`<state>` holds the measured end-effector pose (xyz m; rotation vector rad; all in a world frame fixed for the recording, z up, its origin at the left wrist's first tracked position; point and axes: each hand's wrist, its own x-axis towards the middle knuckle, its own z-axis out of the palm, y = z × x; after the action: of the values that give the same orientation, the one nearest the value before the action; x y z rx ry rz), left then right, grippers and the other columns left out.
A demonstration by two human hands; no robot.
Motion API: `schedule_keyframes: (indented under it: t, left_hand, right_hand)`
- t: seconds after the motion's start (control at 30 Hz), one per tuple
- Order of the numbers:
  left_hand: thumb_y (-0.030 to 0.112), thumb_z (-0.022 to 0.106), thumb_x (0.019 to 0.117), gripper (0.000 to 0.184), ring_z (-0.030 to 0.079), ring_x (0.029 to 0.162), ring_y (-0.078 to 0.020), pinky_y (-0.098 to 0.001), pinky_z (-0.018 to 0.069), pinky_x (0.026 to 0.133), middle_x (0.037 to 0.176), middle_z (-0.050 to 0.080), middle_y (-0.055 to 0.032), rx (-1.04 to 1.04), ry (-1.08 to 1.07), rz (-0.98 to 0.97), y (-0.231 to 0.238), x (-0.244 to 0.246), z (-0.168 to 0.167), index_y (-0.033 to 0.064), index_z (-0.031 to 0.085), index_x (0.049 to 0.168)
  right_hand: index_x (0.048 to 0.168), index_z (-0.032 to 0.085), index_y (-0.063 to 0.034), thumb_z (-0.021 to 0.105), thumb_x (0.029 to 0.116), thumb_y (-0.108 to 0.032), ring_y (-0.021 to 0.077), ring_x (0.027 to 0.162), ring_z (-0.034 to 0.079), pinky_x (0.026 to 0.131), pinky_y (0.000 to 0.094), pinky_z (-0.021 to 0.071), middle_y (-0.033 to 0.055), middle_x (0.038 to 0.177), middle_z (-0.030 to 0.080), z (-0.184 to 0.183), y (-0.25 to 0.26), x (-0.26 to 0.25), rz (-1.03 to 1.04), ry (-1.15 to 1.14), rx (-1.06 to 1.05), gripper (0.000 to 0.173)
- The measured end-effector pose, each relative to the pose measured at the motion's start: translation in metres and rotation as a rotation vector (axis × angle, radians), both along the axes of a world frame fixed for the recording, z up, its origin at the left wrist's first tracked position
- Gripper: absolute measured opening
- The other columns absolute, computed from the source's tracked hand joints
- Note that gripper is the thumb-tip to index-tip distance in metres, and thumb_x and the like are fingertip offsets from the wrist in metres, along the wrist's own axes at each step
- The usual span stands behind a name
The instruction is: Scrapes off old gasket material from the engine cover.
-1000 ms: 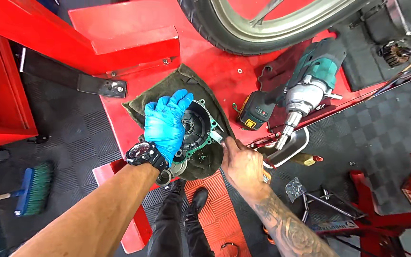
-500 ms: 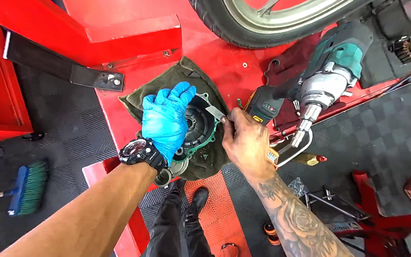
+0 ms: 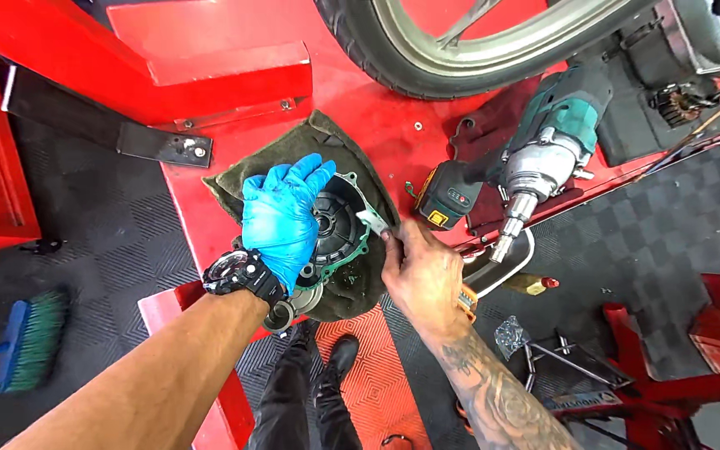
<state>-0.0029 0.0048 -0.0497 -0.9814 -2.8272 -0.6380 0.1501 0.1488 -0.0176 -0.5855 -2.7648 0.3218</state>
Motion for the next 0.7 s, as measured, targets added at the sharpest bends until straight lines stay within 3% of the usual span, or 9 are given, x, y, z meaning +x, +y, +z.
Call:
schedule_keyframes:
  t: [0.13, 0.33, 0.5, 0.7]
  left_hand:
    - [-0.004, 0.04, 0.0943, 0.064, 0.059, 0.128, -0.0237, -0.0527, 0.0398, 0.1, 0.147, 0.059, 0.0064, -0.014, -0.005, 0.001, 0.0, 0.001, 0.001, 0.0353, 0.063, 0.139]
    - [-0.002, 0.039, 0.0986, 0.06, 0.058, 0.128, -0.0238, -0.0517, 0.0397, 0.102, 0.146, 0.06, 0.0052, 0.005, -0.005, 0.006, 0.0, 0.001, -0.002, 0.0365, 0.063, 0.139]
    - [-0.004, 0.042, 0.0951, 0.062, 0.059, 0.126, -0.025, -0.0533, 0.0407, 0.1, 0.144, 0.061, 0.0032, -0.005, 0.0, 0.007, 0.001, 0.0, 0.0, 0.0355, 0.063, 0.139]
    - [-0.001, 0.041, 0.096, 0.06, 0.059, 0.126, -0.0266, -0.0538, 0.0403, 0.099, 0.144, 0.061, 0.0017, -0.02, 0.018, -0.017, 0.0, 0.001, -0.001, 0.0349, 0.063, 0.139]
  right_hand:
    - [0.092, 0.069, -0.0135, 0.059, 0.1018, -0.027, 0.0218, 0.069, 0.065, 0.051, 0.0386, 0.051, 0.0071, 0.094, 0.066, -0.005, 0.004, -0.02, 0.023, 0.003, 0.04, 0.019]
    - [0.089, 0.069, -0.0129, 0.059, 0.1021, -0.025, 0.0184, 0.069, 0.065, 0.053, 0.0371, 0.0507, 0.0036, 0.087, 0.066, -0.011, 0.004, -0.005, 0.047, 0.033, -0.015, 0.02]
    - [0.087, 0.066, -0.0138, 0.06, 0.1019, -0.027, 0.0173, 0.064, 0.062, 0.049, 0.0368, 0.0486, 0.002, 0.083, 0.062, -0.003, 0.003, 0.01, 0.077, -0.01, -0.072, 0.021]
    - [0.089, 0.067, -0.0137, 0.058, 0.1023, -0.027, 0.0207, 0.067, 0.064, 0.052, 0.0391, 0.0502, 0.0044, 0.088, 0.065, -0.002, 0.014, -0.024, 0.08, -0.004, -0.004, 0.021]
